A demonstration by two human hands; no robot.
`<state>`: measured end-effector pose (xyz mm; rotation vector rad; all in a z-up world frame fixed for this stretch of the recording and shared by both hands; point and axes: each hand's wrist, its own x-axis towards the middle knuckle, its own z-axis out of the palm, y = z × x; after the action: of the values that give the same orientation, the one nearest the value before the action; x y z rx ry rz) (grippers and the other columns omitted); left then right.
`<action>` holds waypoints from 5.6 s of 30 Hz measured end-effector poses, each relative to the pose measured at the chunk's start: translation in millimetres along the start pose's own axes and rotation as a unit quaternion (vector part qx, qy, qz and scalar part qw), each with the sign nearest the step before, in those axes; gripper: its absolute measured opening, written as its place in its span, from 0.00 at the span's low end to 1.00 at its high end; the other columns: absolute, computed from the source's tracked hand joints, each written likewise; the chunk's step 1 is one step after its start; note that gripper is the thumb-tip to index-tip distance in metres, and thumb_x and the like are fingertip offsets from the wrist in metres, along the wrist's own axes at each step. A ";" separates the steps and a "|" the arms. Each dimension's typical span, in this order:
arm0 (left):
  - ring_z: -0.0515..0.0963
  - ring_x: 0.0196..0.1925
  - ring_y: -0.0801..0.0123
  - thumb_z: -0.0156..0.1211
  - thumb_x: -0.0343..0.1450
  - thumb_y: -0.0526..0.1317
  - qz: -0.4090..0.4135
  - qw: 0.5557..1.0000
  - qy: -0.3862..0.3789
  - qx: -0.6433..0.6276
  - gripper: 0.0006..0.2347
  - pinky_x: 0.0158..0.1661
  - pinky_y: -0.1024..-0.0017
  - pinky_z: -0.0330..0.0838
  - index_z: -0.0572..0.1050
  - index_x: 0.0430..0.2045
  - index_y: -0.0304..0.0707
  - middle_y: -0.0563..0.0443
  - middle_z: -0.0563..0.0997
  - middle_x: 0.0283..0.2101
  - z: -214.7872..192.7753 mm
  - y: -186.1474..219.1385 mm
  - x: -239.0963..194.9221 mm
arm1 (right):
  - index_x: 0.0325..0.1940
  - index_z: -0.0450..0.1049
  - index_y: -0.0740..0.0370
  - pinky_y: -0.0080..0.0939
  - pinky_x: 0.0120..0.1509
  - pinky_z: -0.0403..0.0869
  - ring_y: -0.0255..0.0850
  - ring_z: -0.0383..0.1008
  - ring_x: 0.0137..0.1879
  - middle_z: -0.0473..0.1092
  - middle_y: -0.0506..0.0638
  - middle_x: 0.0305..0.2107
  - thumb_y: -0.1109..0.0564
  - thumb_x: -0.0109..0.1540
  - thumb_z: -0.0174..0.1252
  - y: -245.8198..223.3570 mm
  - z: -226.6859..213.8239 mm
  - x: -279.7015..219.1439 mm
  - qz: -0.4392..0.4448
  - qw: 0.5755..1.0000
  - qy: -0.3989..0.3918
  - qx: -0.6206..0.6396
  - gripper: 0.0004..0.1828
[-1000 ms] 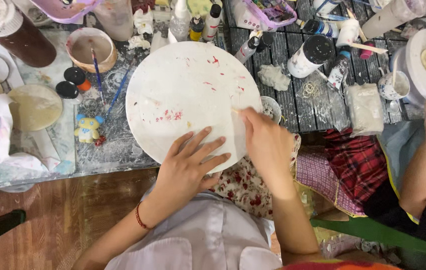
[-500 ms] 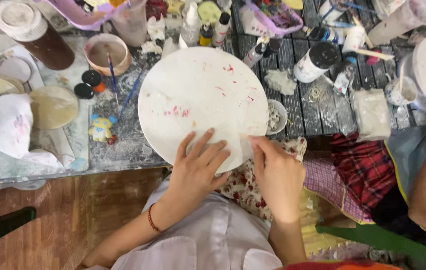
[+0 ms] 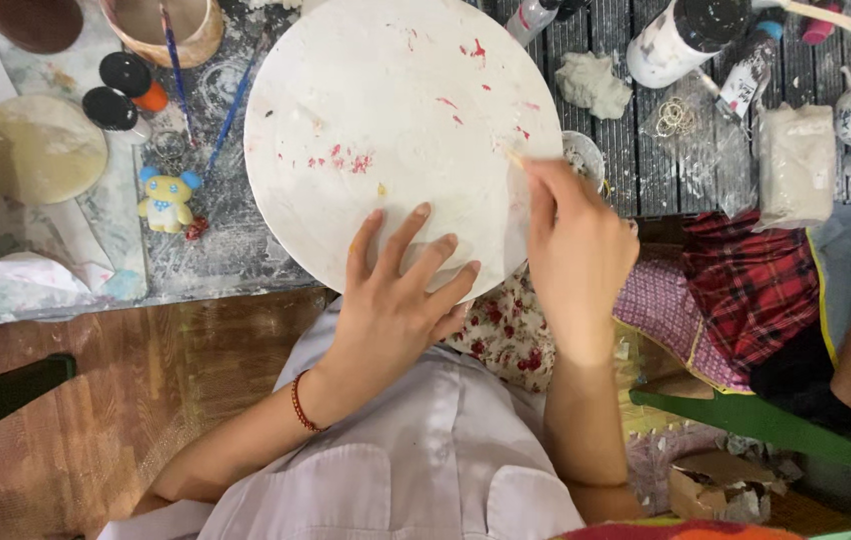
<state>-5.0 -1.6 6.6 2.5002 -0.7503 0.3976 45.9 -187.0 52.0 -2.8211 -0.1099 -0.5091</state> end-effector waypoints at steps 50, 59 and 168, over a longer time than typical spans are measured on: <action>0.66 0.70 0.46 0.67 0.67 0.45 0.039 0.999 -0.002 0.006 0.16 0.69 0.37 0.53 0.78 0.48 0.49 0.48 0.75 0.57 2.5 -3.4 -0.3 | 0.46 0.79 0.52 0.50 0.35 0.71 0.54 0.79 0.36 0.78 0.54 0.35 0.56 0.67 0.59 1.6 -12.8 -16.8 0.067 0.996 -0.053 0.011 0.05; 0.65 0.71 0.48 0.66 0.68 0.47 0.021 1.000 -0.015 -0.004 0.15 0.69 0.39 0.52 0.78 0.48 0.52 0.49 0.75 0.58 -0.4 -3.7 0.5 | 0.49 0.79 0.52 0.47 0.34 0.72 0.52 0.79 0.35 0.79 0.54 0.37 0.56 0.68 0.61 14.0 -22.7 -4.3 0.065 0.995 -0.044 0.060 0.06; 0.66 0.69 0.37 0.65 0.69 0.48 -0.001 1.000 -0.001 0.021 0.25 0.67 0.47 0.63 0.73 0.61 0.41 0.39 0.70 0.61 20.5 13.2 11.8 | 0.52 0.63 0.69 0.63 0.85 0.43 0.73 0.58 0.74 0.66 0.74 0.65 0.58 0.77 0.41 41.4 16.5 -23.1 0.040 0.990 0.024 0.133 0.09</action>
<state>-0.4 -27.3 -0.8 2.5407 -0.7463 0.4154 34.9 -222.8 18.6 -2.5405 -0.0502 -0.5038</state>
